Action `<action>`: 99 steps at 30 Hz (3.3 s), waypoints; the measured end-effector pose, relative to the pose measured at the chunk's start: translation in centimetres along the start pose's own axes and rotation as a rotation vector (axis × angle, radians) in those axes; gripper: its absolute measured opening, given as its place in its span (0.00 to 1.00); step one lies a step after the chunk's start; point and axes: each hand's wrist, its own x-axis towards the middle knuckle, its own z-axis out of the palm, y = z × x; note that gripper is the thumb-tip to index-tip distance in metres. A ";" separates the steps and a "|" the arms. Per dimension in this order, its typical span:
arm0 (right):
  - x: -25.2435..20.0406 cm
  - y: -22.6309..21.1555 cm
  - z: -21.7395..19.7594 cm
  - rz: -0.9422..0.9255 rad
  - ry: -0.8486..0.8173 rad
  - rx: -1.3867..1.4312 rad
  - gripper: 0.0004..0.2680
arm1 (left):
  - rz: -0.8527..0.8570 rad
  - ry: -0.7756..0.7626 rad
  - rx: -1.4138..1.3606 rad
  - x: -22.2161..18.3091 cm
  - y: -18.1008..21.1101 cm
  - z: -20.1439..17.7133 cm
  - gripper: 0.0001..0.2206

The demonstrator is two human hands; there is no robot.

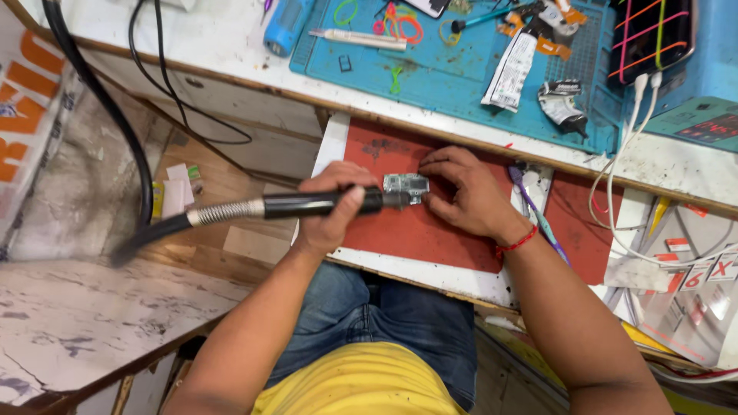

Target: The person uses a hot air gun to apply heat to a small circuit board placed on a red mat. They hold the board steady with one hand while directing the hot air with the other, focusing on specific areas of the board throughout the clip.

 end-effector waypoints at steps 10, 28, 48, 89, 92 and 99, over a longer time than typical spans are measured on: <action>0.4 -0.9 -0.5 0.053 -0.048 -0.040 0.14 | -0.076 0.093 -0.006 0.5 0.3 0.1 0.08; -0.4 0.1 -0.3 0.032 -0.047 -0.010 0.14 | -0.055 0.017 0.034 1.6 1.9 0.3 0.08; -0.1 -0.7 -0.1 0.050 -0.037 -0.042 0.14 | -0.040 0.037 0.066 1.0 1.4 0.2 0.08; -0.5 -0.4 0.1 0.065 -0.029 -0.039 0.14 | -0.196 0.137 0.022 0.9 0.9 0.1 0.11; -0.2 -0.4 0.0 0.065 -0.025 -0.046 0.14 | 0.006 -0.060 0.037 0.8 0.7 0.1 0.10; -0.3 -0.5 0.0 0.062 -0.027 -0.021 0.14 | -0.084 0.009 0.037 -0.1 -0.4 -0.1 0.09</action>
